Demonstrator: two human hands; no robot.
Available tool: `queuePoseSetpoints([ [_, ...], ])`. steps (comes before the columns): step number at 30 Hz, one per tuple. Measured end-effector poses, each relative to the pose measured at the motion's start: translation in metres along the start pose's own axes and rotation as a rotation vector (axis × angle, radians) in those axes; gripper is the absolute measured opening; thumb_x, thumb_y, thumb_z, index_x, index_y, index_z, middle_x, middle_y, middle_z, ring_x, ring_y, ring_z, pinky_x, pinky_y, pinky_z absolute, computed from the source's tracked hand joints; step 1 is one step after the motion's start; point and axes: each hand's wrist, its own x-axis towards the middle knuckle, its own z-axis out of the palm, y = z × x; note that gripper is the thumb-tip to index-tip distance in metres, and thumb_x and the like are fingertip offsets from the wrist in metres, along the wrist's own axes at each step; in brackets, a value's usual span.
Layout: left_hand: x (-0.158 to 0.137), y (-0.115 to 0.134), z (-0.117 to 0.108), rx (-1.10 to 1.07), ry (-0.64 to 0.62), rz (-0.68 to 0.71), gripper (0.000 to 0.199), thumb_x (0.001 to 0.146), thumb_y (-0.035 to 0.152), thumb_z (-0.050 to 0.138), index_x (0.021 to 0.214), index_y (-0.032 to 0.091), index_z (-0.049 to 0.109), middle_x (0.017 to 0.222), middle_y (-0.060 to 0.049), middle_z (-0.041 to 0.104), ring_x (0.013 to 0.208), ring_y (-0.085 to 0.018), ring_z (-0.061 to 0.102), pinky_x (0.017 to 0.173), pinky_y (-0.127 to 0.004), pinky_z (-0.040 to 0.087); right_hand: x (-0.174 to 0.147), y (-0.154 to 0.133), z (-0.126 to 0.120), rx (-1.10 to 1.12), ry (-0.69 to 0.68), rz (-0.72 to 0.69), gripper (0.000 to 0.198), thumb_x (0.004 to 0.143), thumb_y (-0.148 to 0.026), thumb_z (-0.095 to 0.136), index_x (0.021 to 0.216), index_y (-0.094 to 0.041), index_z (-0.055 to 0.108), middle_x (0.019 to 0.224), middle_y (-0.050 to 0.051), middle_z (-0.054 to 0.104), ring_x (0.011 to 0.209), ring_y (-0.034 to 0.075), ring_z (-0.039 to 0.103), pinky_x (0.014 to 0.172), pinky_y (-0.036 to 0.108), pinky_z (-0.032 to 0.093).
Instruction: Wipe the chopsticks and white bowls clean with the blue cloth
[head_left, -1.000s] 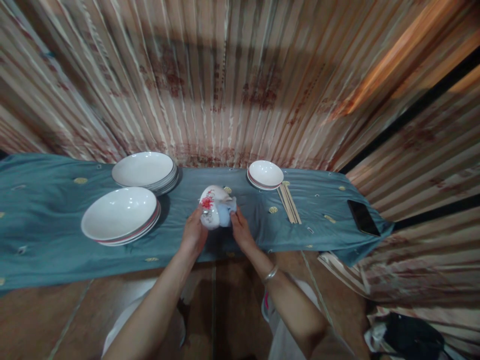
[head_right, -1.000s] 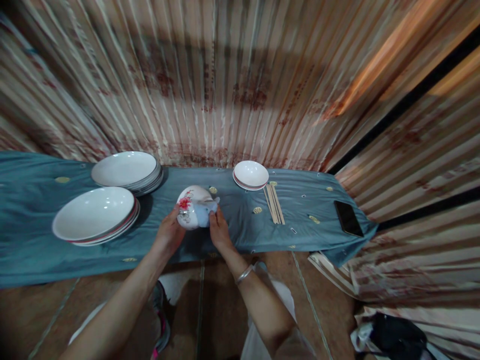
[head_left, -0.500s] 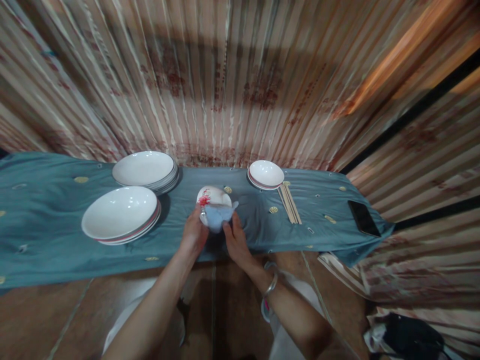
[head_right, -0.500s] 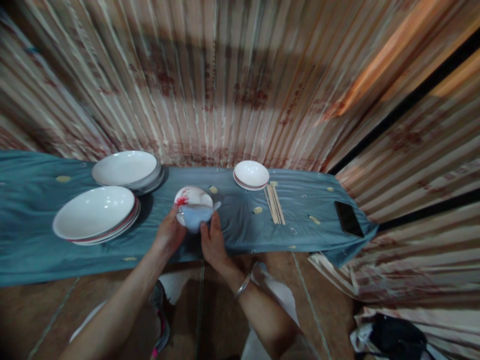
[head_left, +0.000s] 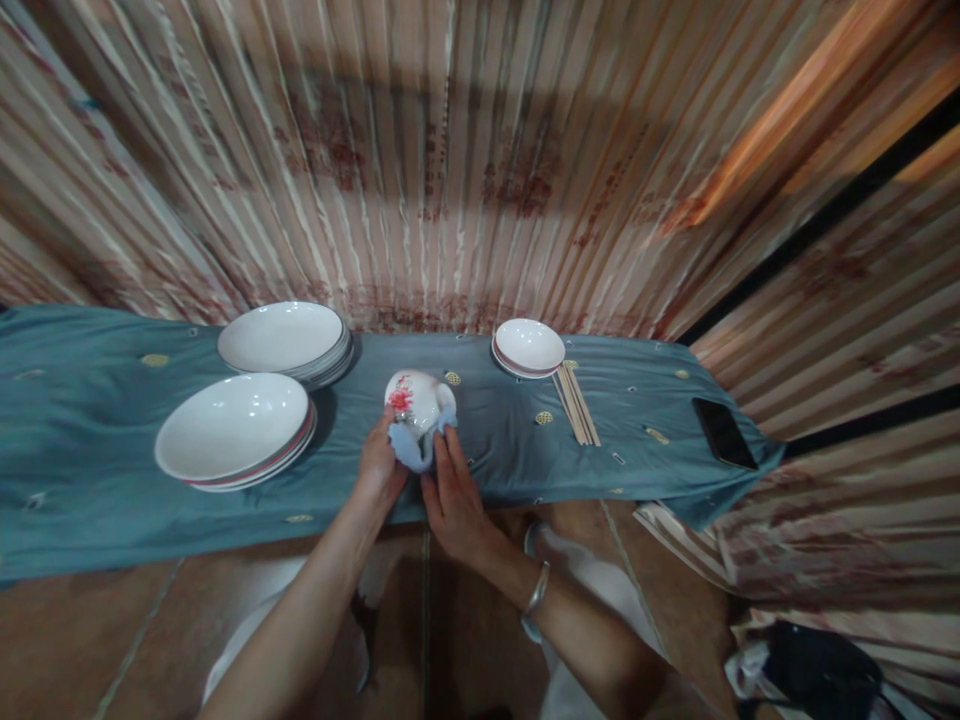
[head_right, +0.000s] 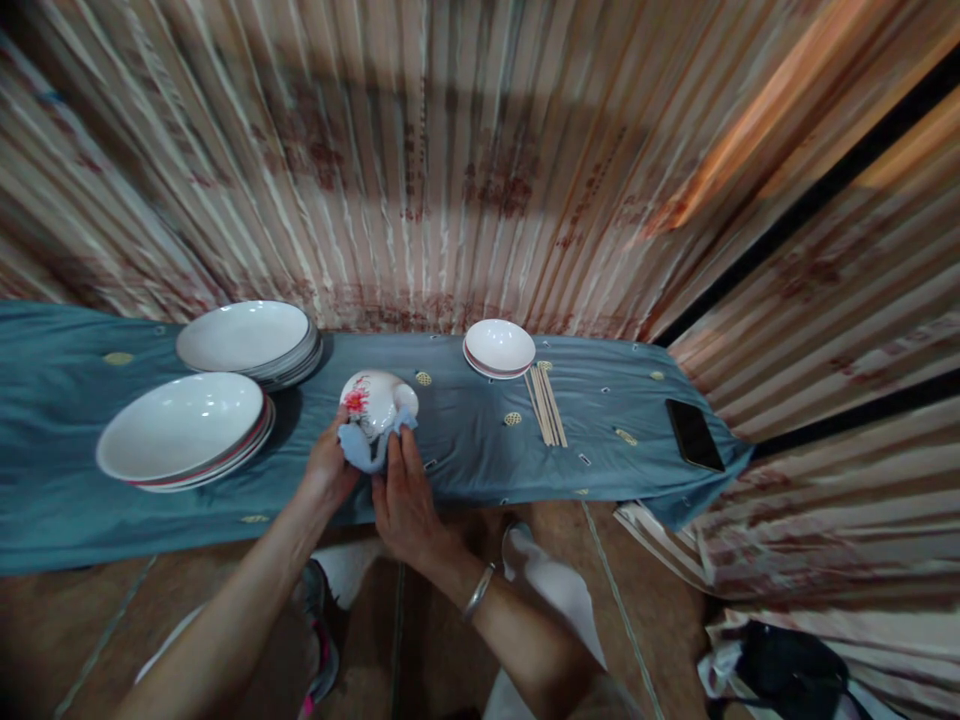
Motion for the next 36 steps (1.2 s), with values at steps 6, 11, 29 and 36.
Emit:
queuePoseSetpoints([
  [6,-0.002,-0.002,-0.004,0.117,-0.004,0.077,0.026,0.069,0.04,0.069,0.075,0.015,0.065,0.065,0.002,0.065,0.06,-0.012,0.058,0.064,-0.024,0.046,0.009,0.001,0.0,-0.134,0.007,-0.226,0.067,0.086,-0.008,0.036,0.148,-0.01,0.008,0.152,0.018,0.021,0.143,0.026,0.013,0.113,0.049,0.029],
  [11,-0.004,-0.006,-0.005,0.156,-0.073,0.153,0.017,0.067,0.032,0.068,0.076,0.017,0.066,0.068,0.002,0.065,0.063,-0.012,0.058,0.065,-0.023,0.045,0.025,0.003,-0.008,-0.205,0.022,-0.221,0.059,0.087,-0.01,0.035,0.145,-0.008,0.022,0.148,0.018,0.031,0.142,0.025,0.018,0.113,0.05,0.028],
  [29,-0.012,-0.01,0.004,0.151,-0.233,0.134,0.011,0.073,0.023,0.058,0.078,0.019,0.068,0.09,-0.008,0.072,0.099,-0.024,0.062,0.085,-0.033,0.047,0.062,0.033,-0.036,0.045,0.15,0.122,0.048,0.095,-0.035,0.029,0.136,-0.012,0.04,0.141,0.015,0.042,0.134,0.022,0.036,0.111,0.042,0.03],
  [36,-0.008,-0.013,0.002,0.1,-0.228,0.123,0.011,0.072,0.029,0.065,0.078,0.02,0.069,0.085,-0.008,0.073,0.1,-0.025,0.063,0.087,-0.033,0.048,0.063,0.051,-0.038,0.255,0.147,0.333,0.046,0.092,-0.044,0.031,0.118,-0.015,0.055,0.111,0.012,0.065,0.102,0.022,0.061,0.091,0.034,0.045],
])
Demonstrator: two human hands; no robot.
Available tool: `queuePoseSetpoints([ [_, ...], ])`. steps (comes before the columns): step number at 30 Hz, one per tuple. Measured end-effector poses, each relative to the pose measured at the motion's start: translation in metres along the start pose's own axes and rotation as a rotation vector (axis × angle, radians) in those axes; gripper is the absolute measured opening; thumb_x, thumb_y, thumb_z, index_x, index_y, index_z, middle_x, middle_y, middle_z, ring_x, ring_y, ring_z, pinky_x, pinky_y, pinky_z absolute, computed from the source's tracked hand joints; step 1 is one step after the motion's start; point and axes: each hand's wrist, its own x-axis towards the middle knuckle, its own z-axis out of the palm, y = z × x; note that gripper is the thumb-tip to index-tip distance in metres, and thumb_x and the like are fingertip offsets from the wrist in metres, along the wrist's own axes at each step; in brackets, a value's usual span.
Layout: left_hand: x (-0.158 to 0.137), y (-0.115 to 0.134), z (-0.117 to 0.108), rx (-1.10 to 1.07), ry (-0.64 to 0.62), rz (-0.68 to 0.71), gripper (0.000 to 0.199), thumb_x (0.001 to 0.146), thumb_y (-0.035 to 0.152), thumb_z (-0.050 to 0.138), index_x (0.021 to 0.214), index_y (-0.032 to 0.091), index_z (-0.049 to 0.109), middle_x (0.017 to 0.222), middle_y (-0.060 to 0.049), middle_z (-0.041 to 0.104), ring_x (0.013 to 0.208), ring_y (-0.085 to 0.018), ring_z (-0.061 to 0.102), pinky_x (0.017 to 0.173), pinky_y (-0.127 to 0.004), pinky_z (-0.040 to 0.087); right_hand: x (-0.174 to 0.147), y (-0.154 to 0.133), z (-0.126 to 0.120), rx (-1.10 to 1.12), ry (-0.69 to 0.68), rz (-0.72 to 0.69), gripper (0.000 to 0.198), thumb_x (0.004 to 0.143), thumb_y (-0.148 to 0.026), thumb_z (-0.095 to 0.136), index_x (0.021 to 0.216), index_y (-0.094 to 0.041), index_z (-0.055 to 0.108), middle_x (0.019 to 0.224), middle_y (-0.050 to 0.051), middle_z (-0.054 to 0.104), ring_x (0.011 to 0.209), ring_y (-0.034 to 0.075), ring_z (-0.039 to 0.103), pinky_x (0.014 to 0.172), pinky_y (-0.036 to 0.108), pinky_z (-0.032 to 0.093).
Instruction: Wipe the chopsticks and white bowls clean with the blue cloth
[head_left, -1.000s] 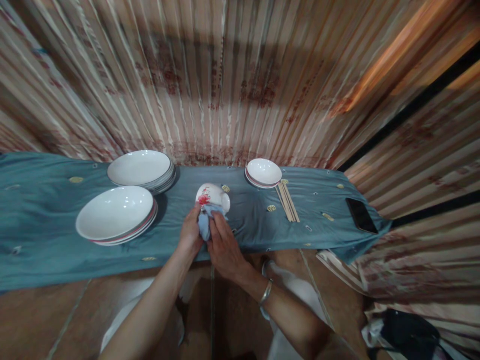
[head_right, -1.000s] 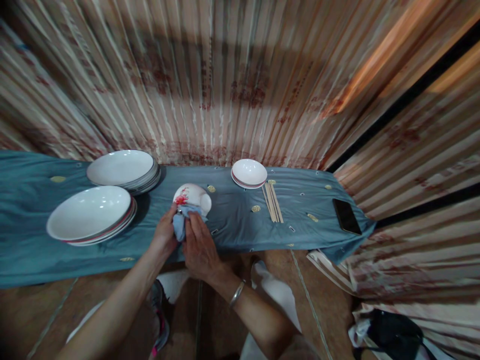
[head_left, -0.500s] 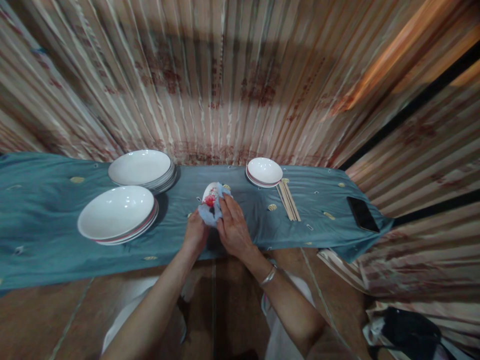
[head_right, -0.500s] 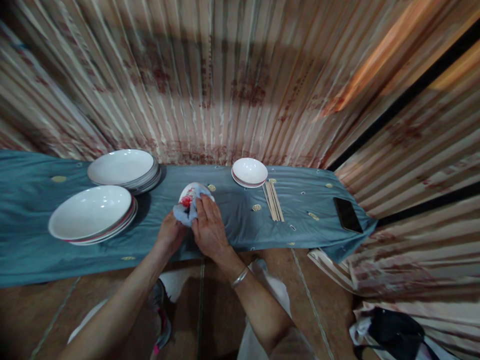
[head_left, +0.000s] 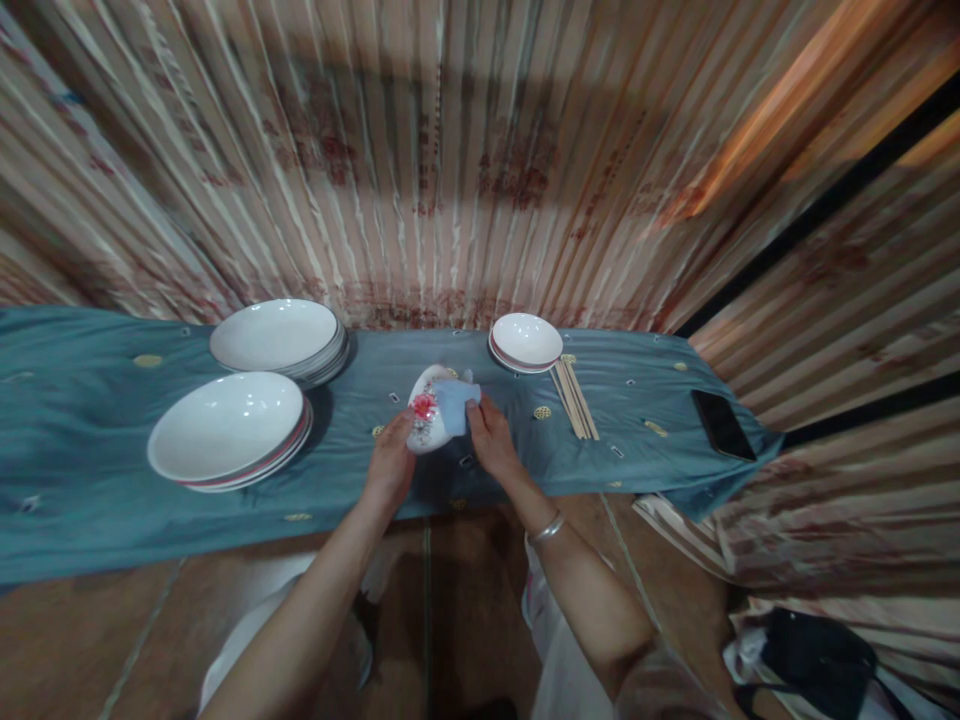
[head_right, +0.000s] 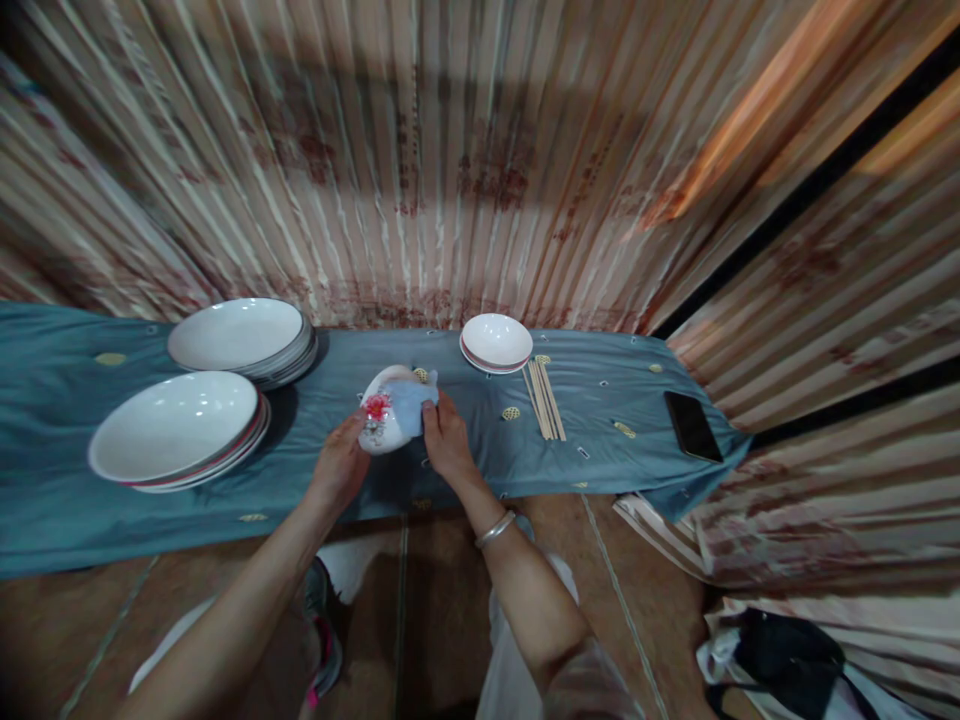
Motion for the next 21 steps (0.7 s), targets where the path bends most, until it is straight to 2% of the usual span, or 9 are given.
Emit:
queuePoseSetpoints([
  [5,0.0,0.002,0.001,0.004,0.052,0.004,0.016,0.071,0.033,0.067,0.079,0.019,0.068,0.083,-0.007,0.073,0.1,-0.026,0.063,0.087,-0.035,0.048,-0.004,0.012,0.002,0.005,0.0,0.081,0.042,0.089,-0.047,0.032,0.093,-0.019,0.062,0.083,0.007,0.067,0.08,0.021,0.062,0.076,0.032,0.047],
  [11,0.003,0.004,-0.002,-0.035,0.07,-0.015,0.02,0.071,0.034,0.068,0.079,0.017,0.069,0.083,-0.007,0.074,0.103,-0.026,0.062,0.089,-0.035,0.047,-0.011,0.018,0.011,-0.031,-0.025,0.152,0.038,0.087,-0.043,0.031,0.071,-0.02,0.057,0.066,0.003,0.06,0.065,0.019,0.056,0.064,0.03,0.043],
  [16,0.005,0.004,-0.004,-0.078,0.058,-0.002,0.033,0.068,0.038,0.071,0.088,0.012,0.068,0.089,-0.01,0.073,0.105,-0.026,0.062,0.093,-0.037,0.045,-0.02,0.011,0.012,-0.1,-0.08,0.14,0.031,0.089,-0.035,0.033,0.074,-0.02,0.056,0.066,0.001,0.059,0.064,0.016,0.055,0.062,0.026,0.04],
  [21,0.007,0.003,-0.004,-0.128,0.051,0.011,0.036,0.069,0.039,0.072,0.09,0.01,0.068,0.09,-0.01,0.073,0.105,-0.025,0.062,0.093,-0.034,0.046,-0.028,0.001,0.012,-0.269,-0.108,0.065,0.023,0.09,-0.025,0.038,0.084,-0.016,0.057,0.078,0.006,0.064,0.071,0.016,0.059,0.066,0.026,0.041],
])
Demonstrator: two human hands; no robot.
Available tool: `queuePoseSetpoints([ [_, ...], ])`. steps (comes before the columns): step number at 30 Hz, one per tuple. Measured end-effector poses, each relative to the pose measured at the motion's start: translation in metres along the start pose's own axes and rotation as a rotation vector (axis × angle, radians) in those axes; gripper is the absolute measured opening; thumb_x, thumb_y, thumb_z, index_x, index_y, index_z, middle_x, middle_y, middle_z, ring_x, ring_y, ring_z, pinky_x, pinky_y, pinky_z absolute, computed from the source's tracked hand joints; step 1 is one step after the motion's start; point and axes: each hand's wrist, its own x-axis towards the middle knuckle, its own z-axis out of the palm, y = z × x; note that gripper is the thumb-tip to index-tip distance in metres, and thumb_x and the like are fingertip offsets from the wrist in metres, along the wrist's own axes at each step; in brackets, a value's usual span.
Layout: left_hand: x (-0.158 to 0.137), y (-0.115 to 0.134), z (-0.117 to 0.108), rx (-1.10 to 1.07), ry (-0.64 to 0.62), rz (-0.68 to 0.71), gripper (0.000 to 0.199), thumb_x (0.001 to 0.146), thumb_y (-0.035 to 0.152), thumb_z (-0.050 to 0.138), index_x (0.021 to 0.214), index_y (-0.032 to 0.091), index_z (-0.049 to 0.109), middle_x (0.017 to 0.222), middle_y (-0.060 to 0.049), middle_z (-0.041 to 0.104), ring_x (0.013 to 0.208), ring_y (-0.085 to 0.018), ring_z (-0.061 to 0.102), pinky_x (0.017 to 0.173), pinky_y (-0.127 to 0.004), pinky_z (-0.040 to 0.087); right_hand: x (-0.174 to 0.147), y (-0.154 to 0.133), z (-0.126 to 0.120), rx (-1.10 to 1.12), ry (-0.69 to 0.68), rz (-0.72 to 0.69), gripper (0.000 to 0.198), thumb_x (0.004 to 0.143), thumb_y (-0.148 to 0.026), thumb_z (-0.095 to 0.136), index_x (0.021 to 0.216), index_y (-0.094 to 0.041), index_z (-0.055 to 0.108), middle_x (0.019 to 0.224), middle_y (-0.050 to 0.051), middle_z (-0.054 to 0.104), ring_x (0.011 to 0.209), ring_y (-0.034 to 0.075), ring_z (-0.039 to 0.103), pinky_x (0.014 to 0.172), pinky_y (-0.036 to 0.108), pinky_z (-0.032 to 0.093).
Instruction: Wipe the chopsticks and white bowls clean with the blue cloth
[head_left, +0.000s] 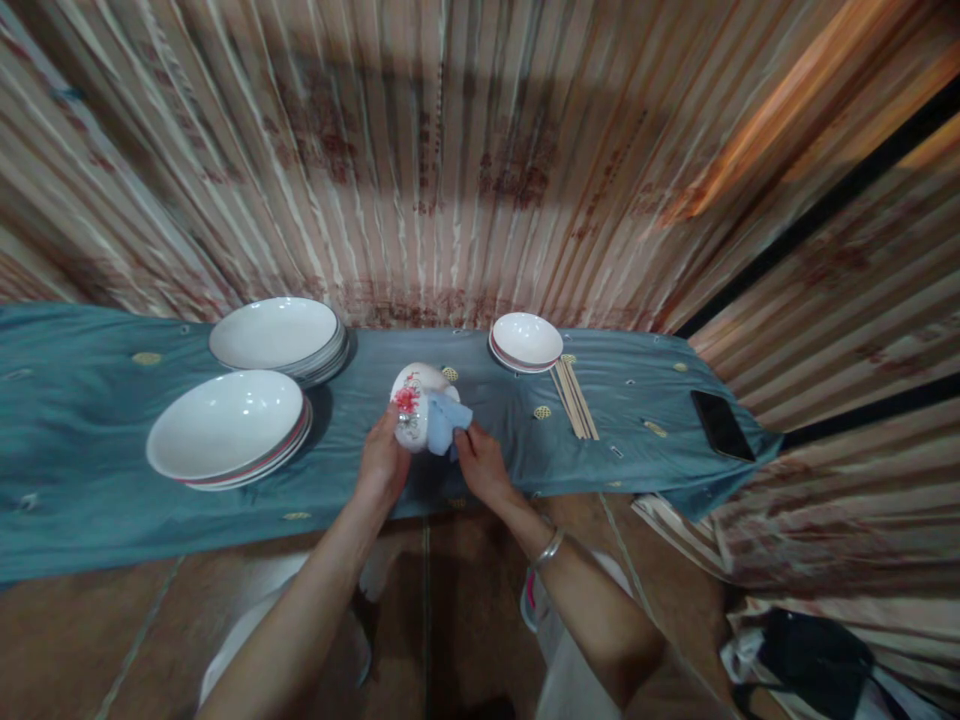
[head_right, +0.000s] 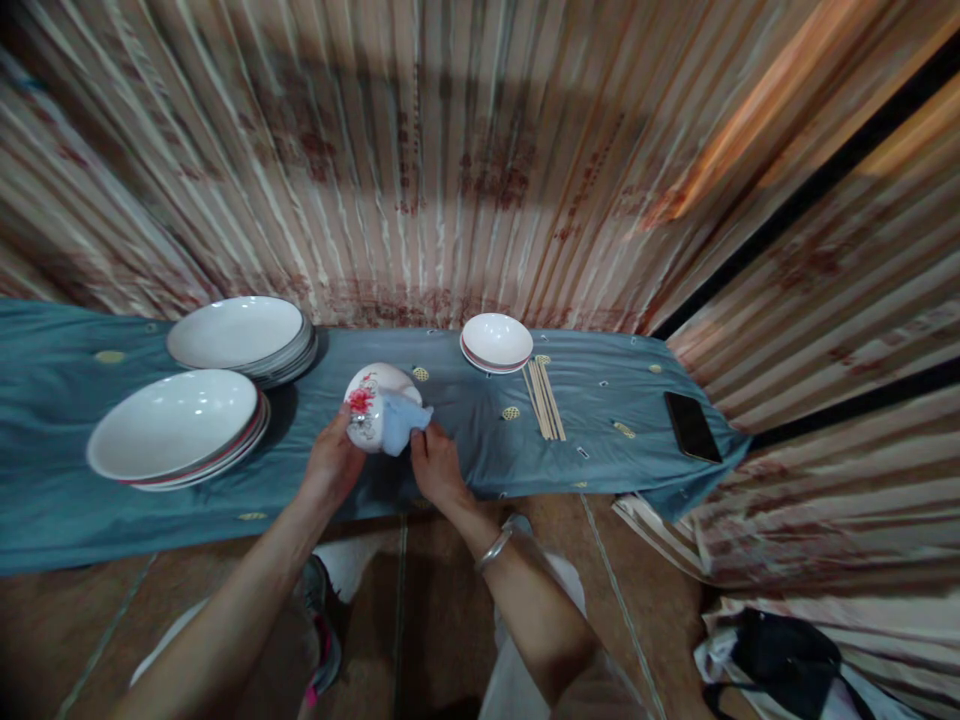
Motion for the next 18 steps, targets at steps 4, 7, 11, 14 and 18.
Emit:
queuePoseSetpoints([
  [4,0.002,-0.001,-0.003,-0.005,0.032,0.009,0.03,0.072,0.037,0.07,0.086,0.011,0.068,0.088,-0.008,0.073,0.097,-0.023,0.065,0.089,-0.031,0.048,-0.005,-0.005,-0.004,-0.12,-0.034,-0.056,0.021,0.091,-0.024,0.039,0.087,-0.015,0.057,0.083,0.009,0.066,0.071,0.017,0.062,0.066,0.026,0.042],
  [7,0.002,-0.002,-0.004,0.004,0.037,0.002,0.029,0.076,0.036,0.066,0.089,0.011,0.068,0.088,-0.009,0.073,0.093,-0.021,0.066,0.086,-0.03,0.049,-0.009,-0.008,-0.007,-0.166,-0.037,-0.117,0.018,0.09,-0.023,0.042,0.091,-0.014,0.057,0.088,0.01,0.066,0.079,0.019,0.063,0.071,0.027,0.045],
  [11,0.0,0.001,-0.003,0.036,0.094,-0.015,0.028,0.076,0.036,0.066,0.086,0.01,0.069,0.089,-0.009,0.073,0.088,-0.022,0.067,0.082,-0.03,0.051,-0.016,-0.012,-0.009,-0.15,-0.012,-0.215,0.019,0.089,-0.021,0.046,0.102,-0.013,0.057,0.102,0.013,0.066,0.096,0.021,0.063,0.084,0.03,0.047],
  [14,-0.001,0.002,-0.002,0.045,0.108,-0.028,0.028,0.076,0.036,0.066,0.086,0.011,0.07,0.089,-0.009,0.074,0.085,-0.021,0.068,0.081,-0.03,0.051,-0.019,-0.014,-0.009,-0.125,0.009,-0.291,0.026,0.088,-0.019,0.047,0.111,-0.011,0.057,0.114,0.016,0.063,0.108,0.021,0.06,0.095,0.033,0.046],
  [18,-0.001,0.003,-0.002,0.05,0.111,-0.015,0.029,0.073,0.037,0.069,0.086,0.011,0.07,0.083,-0.007,0.074,0.076,-0.018,0.068,0.074,-0.027,0.052,-0.022,-0.014,-0.008,-0.17,0.048,-0.393,0.03,0.089,-0.02,0.047,0.114,-0.01,0.059,0.116,0.016,0.063,0.109,0.022,0.059,0.096,0.035,0.047],
])
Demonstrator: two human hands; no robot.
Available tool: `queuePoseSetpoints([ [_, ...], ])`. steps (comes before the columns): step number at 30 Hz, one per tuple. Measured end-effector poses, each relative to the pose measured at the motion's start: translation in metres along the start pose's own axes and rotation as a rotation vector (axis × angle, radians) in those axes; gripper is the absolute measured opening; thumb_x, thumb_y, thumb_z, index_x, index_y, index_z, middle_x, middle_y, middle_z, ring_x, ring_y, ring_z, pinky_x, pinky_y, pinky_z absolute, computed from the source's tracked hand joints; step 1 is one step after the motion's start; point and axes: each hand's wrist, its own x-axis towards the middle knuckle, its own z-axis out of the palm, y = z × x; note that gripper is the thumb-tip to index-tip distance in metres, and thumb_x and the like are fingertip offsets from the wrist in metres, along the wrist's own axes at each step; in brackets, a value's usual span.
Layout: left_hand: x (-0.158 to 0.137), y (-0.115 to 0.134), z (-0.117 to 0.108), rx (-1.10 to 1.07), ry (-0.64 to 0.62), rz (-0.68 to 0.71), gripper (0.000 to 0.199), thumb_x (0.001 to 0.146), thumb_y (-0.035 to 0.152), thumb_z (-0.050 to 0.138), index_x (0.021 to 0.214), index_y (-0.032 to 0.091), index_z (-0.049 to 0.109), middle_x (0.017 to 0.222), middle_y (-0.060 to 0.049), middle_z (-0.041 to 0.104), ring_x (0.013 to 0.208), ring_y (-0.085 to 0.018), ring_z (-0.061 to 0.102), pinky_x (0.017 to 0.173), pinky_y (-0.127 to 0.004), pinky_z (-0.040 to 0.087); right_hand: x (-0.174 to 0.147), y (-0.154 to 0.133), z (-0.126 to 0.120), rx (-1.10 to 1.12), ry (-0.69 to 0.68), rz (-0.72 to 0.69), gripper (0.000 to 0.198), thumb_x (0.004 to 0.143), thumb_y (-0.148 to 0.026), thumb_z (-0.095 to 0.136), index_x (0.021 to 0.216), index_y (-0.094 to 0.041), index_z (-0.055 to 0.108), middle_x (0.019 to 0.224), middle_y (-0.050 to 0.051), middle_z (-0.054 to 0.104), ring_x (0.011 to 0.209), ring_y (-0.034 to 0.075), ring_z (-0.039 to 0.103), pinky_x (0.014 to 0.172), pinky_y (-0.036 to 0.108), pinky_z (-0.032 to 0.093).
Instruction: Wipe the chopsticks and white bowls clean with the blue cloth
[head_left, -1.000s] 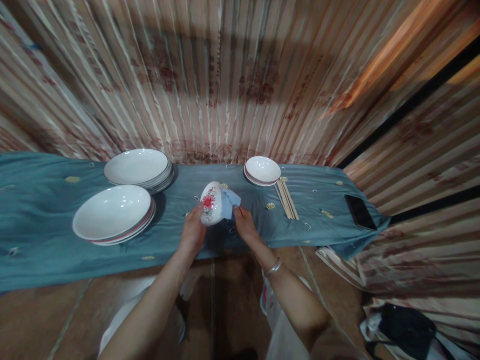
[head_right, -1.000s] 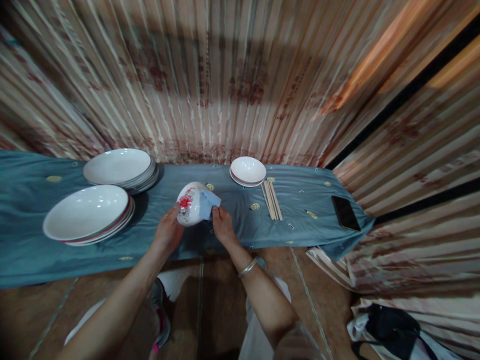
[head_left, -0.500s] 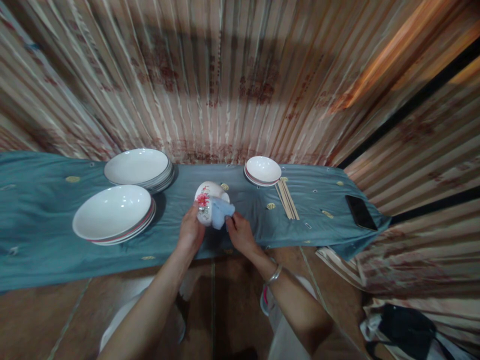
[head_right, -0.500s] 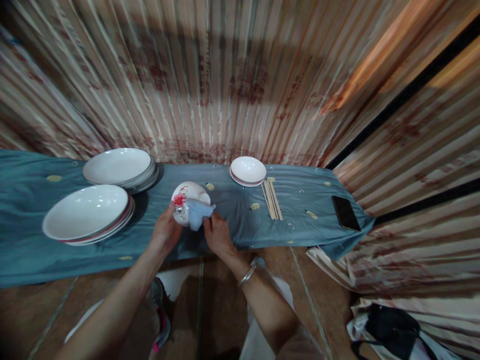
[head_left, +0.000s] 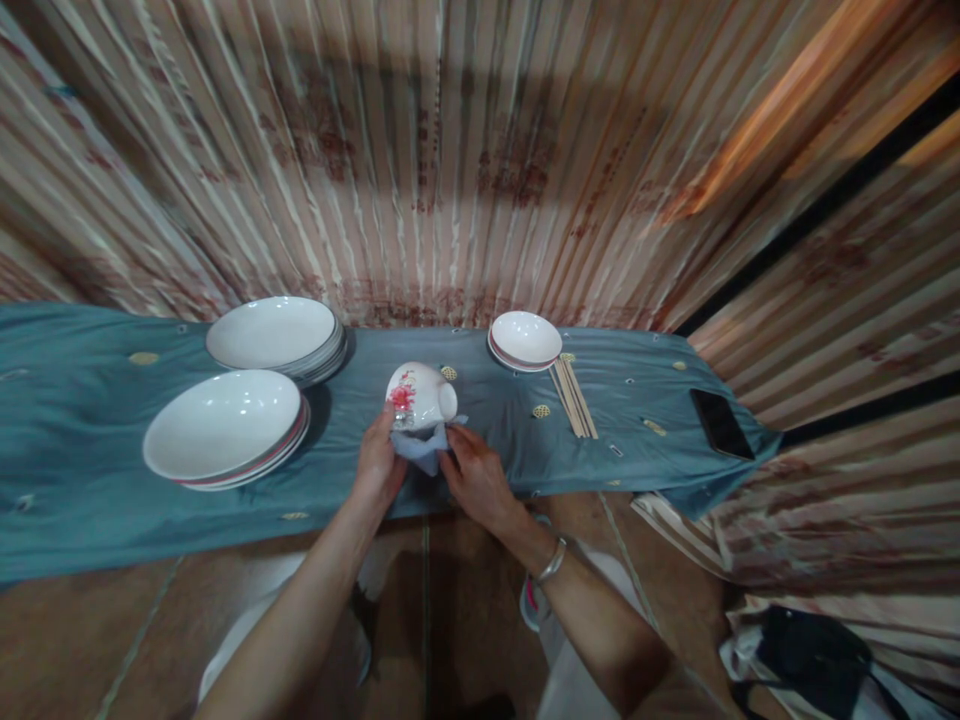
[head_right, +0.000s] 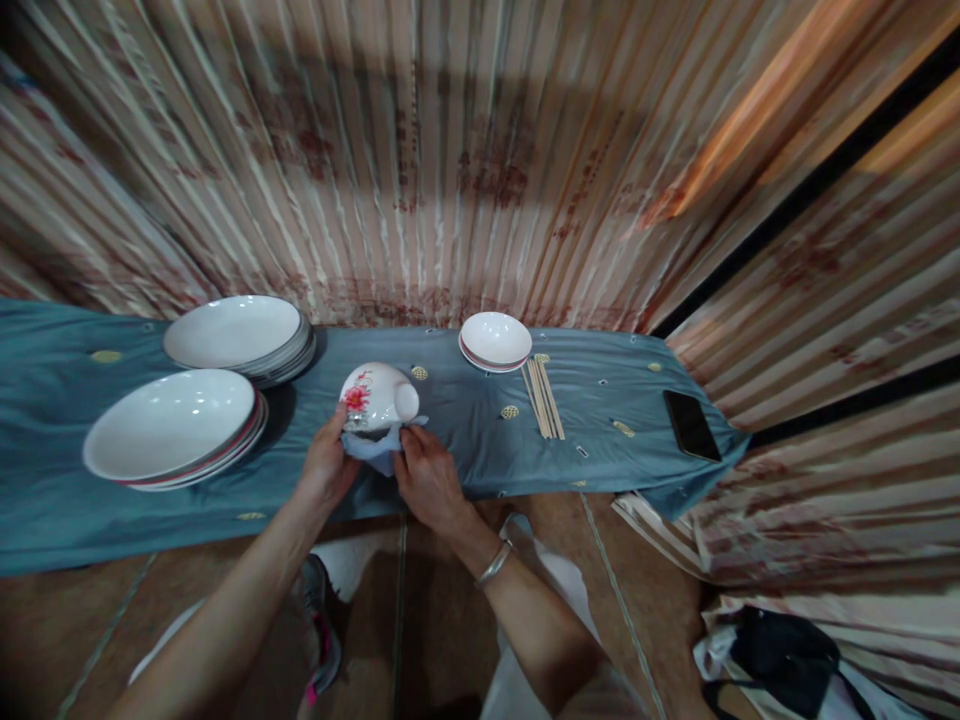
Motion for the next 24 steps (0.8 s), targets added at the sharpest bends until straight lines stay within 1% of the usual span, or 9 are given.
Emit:
queuePoseSetpoints([
  [4,0.0,0.0,0.0,0.017,0.002,-0.014,0.035,0.068,0.041,0.072,0.085,0.011,0.07,0.078,-0.005,0.073,0.065,-0.016,0.065,0.063,-0.025,0.051,-0.001,-0.002,0.001,-0.077,0.039,-0.103,0.033,0.089,-0.02,0.047,0.117,-0.007,0.059,0.117,0.019,0.062,0.109,0.024,0.059,0.097,0.037,0.048],
  [7,-0.001,0.001,0.0,0.043,0.012,-0.019,0.04,0.063,0.045,0.075,0.083,0.011,0.069,0.074,-0.004,0.072,0.06,-0.014,0.063,0.058,-0.023,0.049,-0.001,-0.004,0.002,-0.118,0.062,-0.173,0.034,0.089,-0.018,0.046,0.118,-0.007,0.058,0.118,0.019,0.061,0.11,0.024,0.057,0.097,0.037,0.048],
  [12,-0.003,0.002,0.0,0.09,-0.001,-0.015,0.045,0.056,0.049,0.077,0.08,0.012,0.068,0.071,-0.002,0.069,0.058,-0.012,0.06,0.058,-0.023,0.047,0.001,-0.007,0.0,-0.192,0.12,-0.261,0.033,0.089,-0.015,0.045,0.117,-0.007,0.059,0.118,0.016,0.062,0.11,0.023,0.057,0.099,0.035,0.048],
  [15,-0.004,0.002,0.0,0.104,-0.012,-0.001,0.045,0.054,0.049,0.078,0.077,0.012,0.067,0.066,0.0,0.067,0.056,-0.01,0.057,0.056,-0.021,0.044,0.003,-0.008,-0.003,-0.216,0.117,-0.282,0.033,0.09,-0.013,0.044,0.118,-0.008,0.059,0.119,0.015,0.061,0.11,0.022,0.056,0.1,0.035,0.046],
  [20,-0.006,0.001,0.003,0.093,-0.044,-0.018,0.038,0.055,0.046,0.078,0.074,0.014,0.067,0.062,0.002,0.065,0.052,-0.009,0.053,0.053,-0.021,0.042,0.008,-0.008,-0.008,-0.21,0.098,-0.295,0.034,0.089,-0.01,0.043,0.119,-0.008,0.058,0.121,0.016,0.059,0.115,0.022,0.052,0.102,0.036,0.044],
  [24,-0.008,-0.001,0.006,0.096,-0.058,-0.003,0.025,0.063,0.038,0.074,0.076,0.017,0.07,0.068,0.0,0.069,0.058,-0.012,0.057,0.06,-0.022,0.045,0.014,-0.006,-0.013,-0.189,0.101,-0.273,0.038,0.09,-0.011,0.039,0.124,-0.01,0.055,0.127,0.015,0.056,0.121,0.023,0.048,0.105,0.04,0.041],
])
